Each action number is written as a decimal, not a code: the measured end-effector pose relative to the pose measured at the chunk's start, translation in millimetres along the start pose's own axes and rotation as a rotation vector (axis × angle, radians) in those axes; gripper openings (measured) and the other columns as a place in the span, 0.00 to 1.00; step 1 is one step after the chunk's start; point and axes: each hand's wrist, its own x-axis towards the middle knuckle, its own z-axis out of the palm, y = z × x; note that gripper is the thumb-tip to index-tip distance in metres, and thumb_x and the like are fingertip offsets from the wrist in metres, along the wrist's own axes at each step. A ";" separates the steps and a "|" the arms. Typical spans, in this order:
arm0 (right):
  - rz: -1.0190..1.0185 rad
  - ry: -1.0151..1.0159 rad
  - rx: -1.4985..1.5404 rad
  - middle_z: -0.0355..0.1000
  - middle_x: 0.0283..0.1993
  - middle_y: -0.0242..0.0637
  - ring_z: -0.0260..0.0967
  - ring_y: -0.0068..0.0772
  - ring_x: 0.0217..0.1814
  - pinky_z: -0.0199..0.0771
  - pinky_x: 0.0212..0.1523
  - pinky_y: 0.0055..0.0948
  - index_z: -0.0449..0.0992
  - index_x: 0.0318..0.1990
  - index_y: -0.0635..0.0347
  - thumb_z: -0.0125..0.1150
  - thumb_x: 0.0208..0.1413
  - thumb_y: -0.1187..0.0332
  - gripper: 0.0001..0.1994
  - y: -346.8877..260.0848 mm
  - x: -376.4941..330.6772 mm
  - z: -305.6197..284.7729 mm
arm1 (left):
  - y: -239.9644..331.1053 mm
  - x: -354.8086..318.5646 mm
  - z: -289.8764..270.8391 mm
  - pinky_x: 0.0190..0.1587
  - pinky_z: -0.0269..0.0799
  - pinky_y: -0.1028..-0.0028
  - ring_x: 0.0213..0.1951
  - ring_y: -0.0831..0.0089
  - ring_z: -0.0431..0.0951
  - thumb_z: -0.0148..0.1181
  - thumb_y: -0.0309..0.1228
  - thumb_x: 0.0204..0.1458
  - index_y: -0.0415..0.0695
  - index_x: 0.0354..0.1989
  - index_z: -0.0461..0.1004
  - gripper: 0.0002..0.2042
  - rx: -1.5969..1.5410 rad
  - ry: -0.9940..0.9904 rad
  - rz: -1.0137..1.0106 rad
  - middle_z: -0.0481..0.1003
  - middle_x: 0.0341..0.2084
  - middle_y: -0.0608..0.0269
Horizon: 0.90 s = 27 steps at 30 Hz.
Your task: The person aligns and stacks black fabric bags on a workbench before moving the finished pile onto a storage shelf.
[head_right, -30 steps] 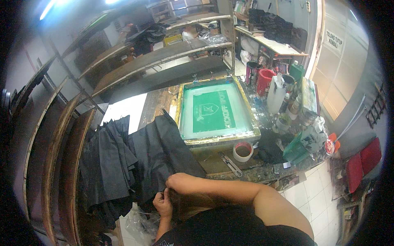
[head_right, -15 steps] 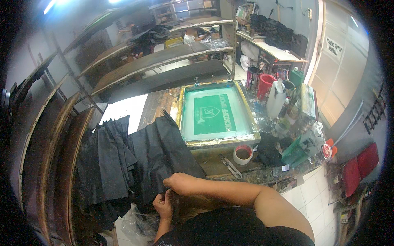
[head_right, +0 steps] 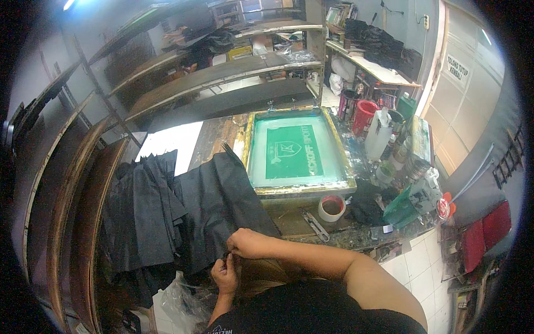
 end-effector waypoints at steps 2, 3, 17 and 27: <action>0.005 0.004 -0.027 0.80 0.37 0.52 0.78 0.56 0.42 0.78 0.43 0.46 0.82 0.39 0.65 0.65 0.53 0.70 0.09 1.1 -0.3 4.2 | 2.2 -0.9 0.0 0.24 0.62 0.65 0.18 0.66 0.68 0.62 0.33 0.63 0.36 0.22 0.69 0.18 -0.027 -0.006 -0.022 0.70 0.16 0.52; 0.007 0.006 -0.040 0.80 0.37 0.52 0.78 0.56 0.42 0.78 0.43 0.47 0.82 0.39 0.64 0.65 0.53 0.70 0.09 1.1 0.2 5.6 | 5.2 -0.8 -0.7 0.24 0.62 0.65 0.19 0.66 0.68 0.62 0.33 0.64 0.37 0.22 0.69 0.18 -0.040 -0.008 -0.034 0.71 0.16 0.51; 0.069 -0.082 0.059 0.80 0.35 0.51 0.79 0.54 0.40 0.78 0.43 0.45 0.83 0.35 0.65 0.63 0.53 0.68 0.09 9.3 12.0 -1.1 | -2.2 -2.2 -2.4 0.26 0.66 0.63 0.21 0.57 0.75 0.61 0.30 0.63 0.36 0.25 0.73 0.14 -0.019 -0.044 0.043 0.75 0.20 0.49; -0.039 0.480 -0.150 0.71 0.36 0.48 0.72 0.55 0.41 0.72 0.41 0.49 0.69 0.41 0.63 0.58 0.61 0.70 0.07 -32.4 14.9 -13.1 | -10.6 -12.5 1.4 0.24 0.70 0.68 0.17 0.70 0.75 0.60 0.32 0.61 0.31 0.27 0.77 0.15 -0.420 -0.117 -0.690 0.78 0.18 0.59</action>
